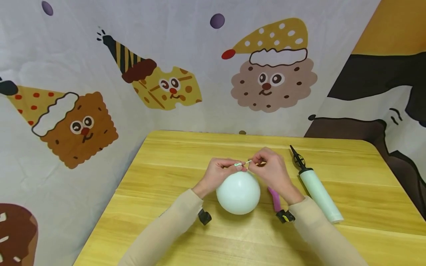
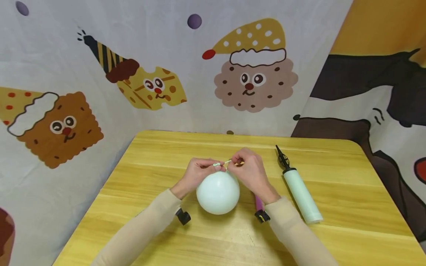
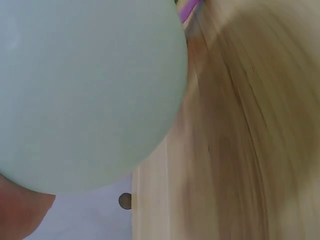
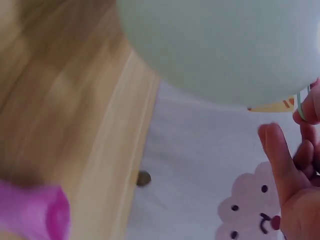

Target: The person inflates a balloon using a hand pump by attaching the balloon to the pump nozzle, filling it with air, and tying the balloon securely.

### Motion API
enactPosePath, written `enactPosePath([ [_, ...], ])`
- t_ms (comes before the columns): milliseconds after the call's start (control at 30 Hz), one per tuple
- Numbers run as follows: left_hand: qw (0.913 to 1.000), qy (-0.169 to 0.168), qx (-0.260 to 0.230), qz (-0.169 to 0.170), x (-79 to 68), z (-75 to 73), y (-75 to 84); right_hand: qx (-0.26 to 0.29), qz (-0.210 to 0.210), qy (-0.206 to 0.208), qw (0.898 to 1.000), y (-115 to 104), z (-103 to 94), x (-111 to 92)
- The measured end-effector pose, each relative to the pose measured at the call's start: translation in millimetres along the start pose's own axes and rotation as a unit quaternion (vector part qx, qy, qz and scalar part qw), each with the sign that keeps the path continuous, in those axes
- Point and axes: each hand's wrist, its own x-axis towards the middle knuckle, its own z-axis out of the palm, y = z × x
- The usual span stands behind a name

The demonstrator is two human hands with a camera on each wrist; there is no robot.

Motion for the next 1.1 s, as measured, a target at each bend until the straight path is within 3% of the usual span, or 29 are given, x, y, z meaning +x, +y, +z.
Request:
enactPosePath([
  [100, 0.9993, 0.012, -0.026, -0.022, 1.2, 0.5, -1.3, -0.029, -0.069, 0.025, 0.997, 2, -0.2, -3],
  [167, 0.9980, 0.018, -0.045, -0.042, 2.6, 0.2, -1.8, -0.061, -0.128, 0.046, 0.989, 2, 0.3, -4],
  [233, 0.9961, 0.021, -0.059, -0.063, 3.5, -0.2, -0.7, -0.098, -0.196, 0.071, 0.973, 1, 1.1, -5],
  [367, 0.9924, 0.023, -0.068, -0.100, 5.9, -1.3, 2.9, -0.159, -0.319, 0.114, 0.928, -2, 2.4, -4],
  [433, 0.9901, 0.022, -0.072, -0.118, 7.4, -1.9, 4.8, -0.175, -0.357, 0.126, 0.909, -4, 2.6, -3],
  [500, 0.9880, 0.018, -0.074, -0.134, 8.6, -2.8, 5.8, -0.179, -0.378, 0.133, 0.899, -6, 2.8, -1],
  [633, 0.9857, 0.004, -0.078, -0.149, 8.5, -4.6, 7.2, -0.171, -0.384, 0.132, 0.898, -9, 2.7, -1],
  [1100, 0.9852, -0.043, -0.057, -0.156, 2.9, -13.2, 8.1, -0.175, -0.337, 0.089, 0.921, -10, 5.2, -5],
])
